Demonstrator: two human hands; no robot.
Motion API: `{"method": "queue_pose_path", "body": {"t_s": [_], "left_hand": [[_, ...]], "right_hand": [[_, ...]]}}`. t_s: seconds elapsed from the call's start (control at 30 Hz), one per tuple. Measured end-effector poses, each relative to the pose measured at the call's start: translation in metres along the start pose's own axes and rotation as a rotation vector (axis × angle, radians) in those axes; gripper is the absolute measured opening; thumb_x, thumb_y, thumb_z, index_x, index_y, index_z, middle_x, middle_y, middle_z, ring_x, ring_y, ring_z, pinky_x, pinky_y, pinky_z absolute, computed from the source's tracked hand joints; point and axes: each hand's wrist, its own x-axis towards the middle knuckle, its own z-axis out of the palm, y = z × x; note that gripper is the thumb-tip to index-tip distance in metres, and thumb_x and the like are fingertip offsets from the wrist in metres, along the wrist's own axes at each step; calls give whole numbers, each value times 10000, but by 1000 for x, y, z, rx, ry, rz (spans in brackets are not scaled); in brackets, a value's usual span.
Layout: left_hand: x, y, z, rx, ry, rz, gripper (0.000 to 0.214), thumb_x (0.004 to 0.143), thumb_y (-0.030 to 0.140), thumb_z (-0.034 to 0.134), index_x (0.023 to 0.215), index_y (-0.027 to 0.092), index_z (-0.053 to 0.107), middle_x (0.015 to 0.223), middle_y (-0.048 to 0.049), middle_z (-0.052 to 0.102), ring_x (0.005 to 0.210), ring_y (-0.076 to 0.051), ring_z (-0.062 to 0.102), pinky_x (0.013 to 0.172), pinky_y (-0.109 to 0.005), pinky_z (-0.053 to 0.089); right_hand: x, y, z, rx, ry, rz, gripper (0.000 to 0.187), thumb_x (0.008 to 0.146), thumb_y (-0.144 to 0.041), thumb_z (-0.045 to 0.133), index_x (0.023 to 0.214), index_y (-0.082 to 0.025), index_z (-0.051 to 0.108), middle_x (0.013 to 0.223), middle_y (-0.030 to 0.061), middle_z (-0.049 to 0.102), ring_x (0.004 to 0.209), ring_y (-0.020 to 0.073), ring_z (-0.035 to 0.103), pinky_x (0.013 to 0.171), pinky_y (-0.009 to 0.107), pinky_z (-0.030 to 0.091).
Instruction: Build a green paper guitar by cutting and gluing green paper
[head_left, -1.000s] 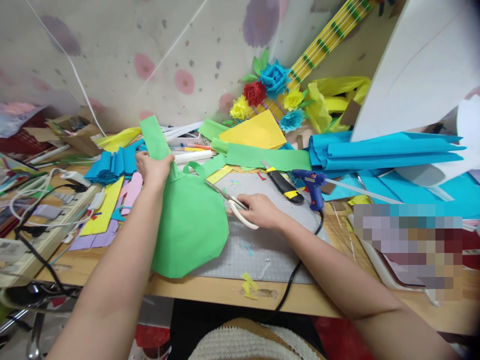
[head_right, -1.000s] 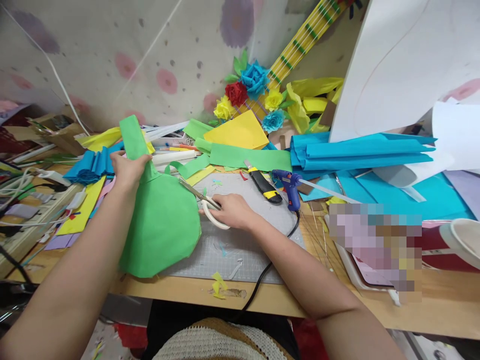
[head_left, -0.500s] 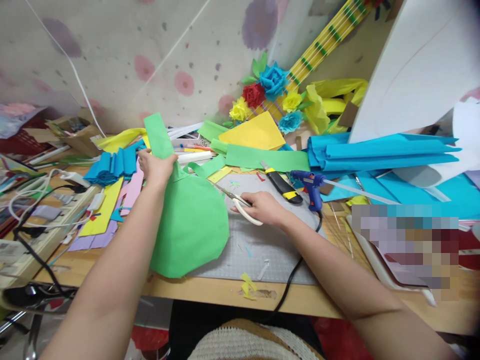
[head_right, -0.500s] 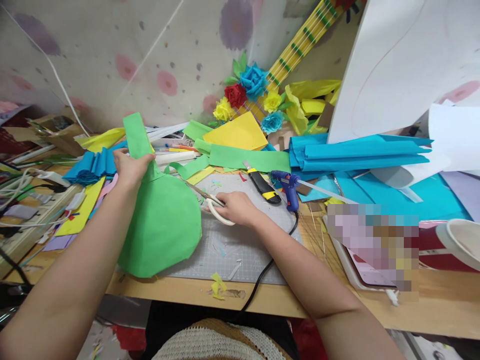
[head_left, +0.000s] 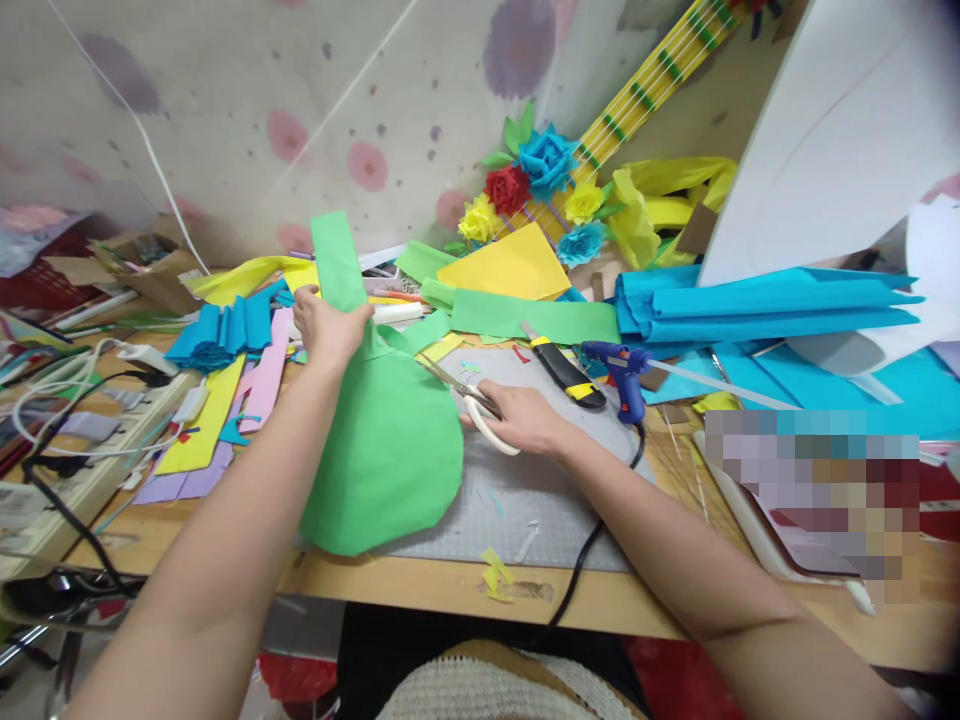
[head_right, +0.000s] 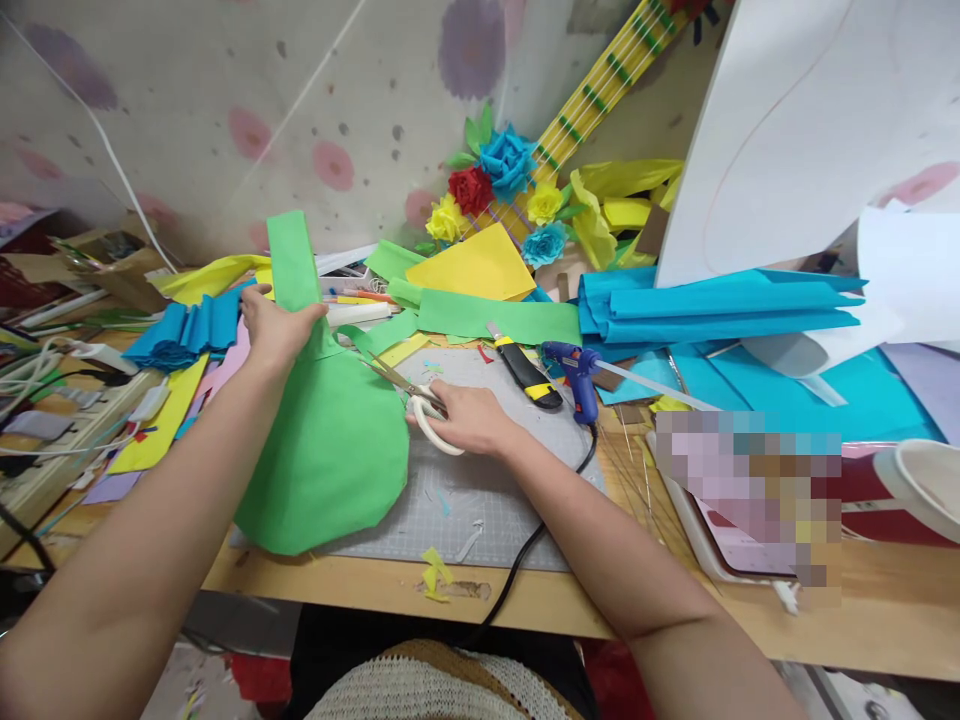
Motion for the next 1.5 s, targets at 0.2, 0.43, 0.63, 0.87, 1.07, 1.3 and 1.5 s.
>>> {"method": "queue_pose_path", "body": {"t_s": [0.2, 0.43, 0.63, 0.87, 1.07, 1.3, 1.5], "left_hand": [[-5, 5, -2, 22, -26, 7, 677, 541, 232, 771, 1094, 196, 383, 1212, -105, 465, 1270, -320, 388, 1069, -440, 309], [-9, 8, -3, 63, -38, 22, 676, 562, 258, 782, 1102, 189, 381, 1238, -133, 482, 1259, -325, 404, 1060, -470, 337], [-9, 7, -2, 57, -45, 39, 670, 578, 282, 783, 1110, 166, 394, 1244, -141, 482, 1257, -322, 407, 1060, -452, 337], [-8, 8, 0, 40, -27, 5, 654, 549, 233, 791, 1069, 221, 395, 1213, -92, 491, 1260, -300, 410, 1058, -447, 332], [-9, 9, -1, 69, -43, 54, 663, 573, 255, 784, 1097, 175, 386, 1244, -143, 485, 1256, -311, 412, 1056, -448, 333], [-9, 9, -2, 67, -46, 33, 679, 584, 273, 786, 1128, 157, 396, 1258, -129, 480, 1263, -301, 403, 1064, -429, 324], [-9, 9, 0, 87, -48, 32, 703, 587, 260, 783, 1157, 134, 390, 1271, -163, 482, 1265, -298, 405, 1059, -416, 332]], "right_hand": [[1, -3, -1, -39, -8, 6, 529, 857, -674, 335, 938, -198, 553, 862, 68, 678, 714, 193, 592, 584, 262, 283], [1, 1, 0, -70, 1, 4, 556, 847, -694, 331, 935, -201, 572, 847, 70, 685, 710, 197, 600, 572, 264, 259], [0, 0, 1, -74, 17, 19, 545, 848, -688, 340, 906, -208, 591, 813, 61, 685, 698, 188, 597, 567, 263, 255], [2, 4, 3, -44, 53, 34, 535, 840, -680, 361, 834, -214, 623, 734, 45, 665, 659, 169, 565, 559, 257, 245], [3, 11, 1, 99, 30, 53, 513, 850, -662, 357, 833, -208, 595, 730, 25, 636, 635, 150, 524, 562, 239, 279], [-1, 7, 0, -6, -37, 10, 531, 844, -682, 349, 936, -204, 561, 836, 59, 666, 691, 182, 565, 585, 251, 287], [1, 3, 4, -53, 7, 9, 546, 848, -687, 334, 928, -209, 586, 802, 56, 673, 683, 184, 579, 573, 254, 264]]}}
